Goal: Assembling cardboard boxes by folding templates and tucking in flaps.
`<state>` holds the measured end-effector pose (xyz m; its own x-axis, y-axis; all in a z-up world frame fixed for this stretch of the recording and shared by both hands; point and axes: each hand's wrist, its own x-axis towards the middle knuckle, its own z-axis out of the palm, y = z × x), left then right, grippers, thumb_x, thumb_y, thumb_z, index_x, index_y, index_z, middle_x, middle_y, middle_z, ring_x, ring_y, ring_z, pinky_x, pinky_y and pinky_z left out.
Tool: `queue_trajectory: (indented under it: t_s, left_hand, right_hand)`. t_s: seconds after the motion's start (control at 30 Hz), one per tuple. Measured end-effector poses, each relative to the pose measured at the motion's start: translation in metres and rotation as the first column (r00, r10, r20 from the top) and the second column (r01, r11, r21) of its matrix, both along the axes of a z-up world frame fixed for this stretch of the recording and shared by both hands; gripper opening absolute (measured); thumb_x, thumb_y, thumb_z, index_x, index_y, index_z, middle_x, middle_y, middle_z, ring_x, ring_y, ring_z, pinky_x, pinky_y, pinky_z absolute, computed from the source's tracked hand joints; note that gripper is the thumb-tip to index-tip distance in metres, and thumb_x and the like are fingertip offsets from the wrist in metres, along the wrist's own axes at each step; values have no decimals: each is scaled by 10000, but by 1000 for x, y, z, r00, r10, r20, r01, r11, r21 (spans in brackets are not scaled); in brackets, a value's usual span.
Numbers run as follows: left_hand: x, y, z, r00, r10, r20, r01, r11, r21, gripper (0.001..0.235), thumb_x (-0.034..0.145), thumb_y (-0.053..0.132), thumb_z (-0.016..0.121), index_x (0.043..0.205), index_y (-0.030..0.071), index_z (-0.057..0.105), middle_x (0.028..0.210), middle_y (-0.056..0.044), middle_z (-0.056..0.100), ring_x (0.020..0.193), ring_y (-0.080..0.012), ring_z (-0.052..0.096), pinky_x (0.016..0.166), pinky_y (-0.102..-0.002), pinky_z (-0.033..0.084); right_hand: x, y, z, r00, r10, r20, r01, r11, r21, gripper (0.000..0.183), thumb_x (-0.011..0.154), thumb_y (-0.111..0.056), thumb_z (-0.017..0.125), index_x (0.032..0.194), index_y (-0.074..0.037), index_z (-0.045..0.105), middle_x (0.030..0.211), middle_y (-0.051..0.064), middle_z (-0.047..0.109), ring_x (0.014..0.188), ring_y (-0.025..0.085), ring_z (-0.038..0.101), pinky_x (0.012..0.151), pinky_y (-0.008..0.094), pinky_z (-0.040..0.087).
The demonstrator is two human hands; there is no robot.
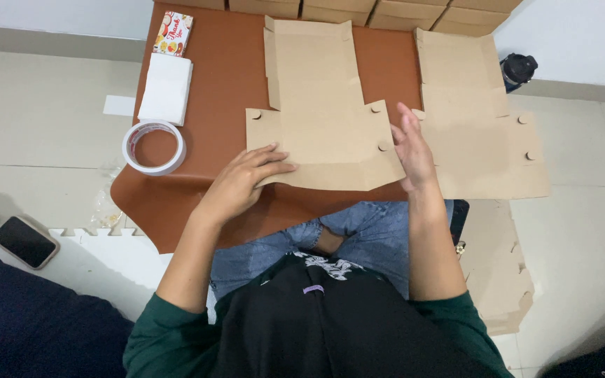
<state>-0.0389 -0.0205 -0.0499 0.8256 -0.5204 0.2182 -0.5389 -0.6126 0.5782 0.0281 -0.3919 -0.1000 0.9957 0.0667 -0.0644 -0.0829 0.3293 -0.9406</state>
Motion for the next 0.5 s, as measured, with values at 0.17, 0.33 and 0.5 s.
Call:
queue_trajectory:
  t_s: [0.17,0.33,0.5]
  left_hand:
    - [11,7,-21,999,24,-49,-25,999,-36,355,959,101,597,1242,293,692,1355,-10,655,1408,-251,474,1200,-633,25]
    - [6,6,-16,989,66,-131,-94,971,-221,239,941,171,677,1162,239,737,1296,-17,698,1352,-273,544,1207,-629,48]
    - [-1,-3,-31,889,415,-194,-456,842,-288,108,912,361,788,933,255,786,931,75,741,1009,-135,716,1192,-439,248]
  right_hand:
    - [-64,29,76,949,220,227,76,540,-838,772,923,-332,685,1556,-195,265,1611,304,137,1468,542,134,1160,697,149]
    - [-70,17,49,834,536,129,150,5,-989,555,789,-572,779,1282,-336,678,1433,-21,593,1483,215,382,1226,602,-48]
    - [-60,29,87,917,372,142,66,210,-975,108,924,-268,722,990,-228,797,832,44,792,817,285,760,831,399,574]
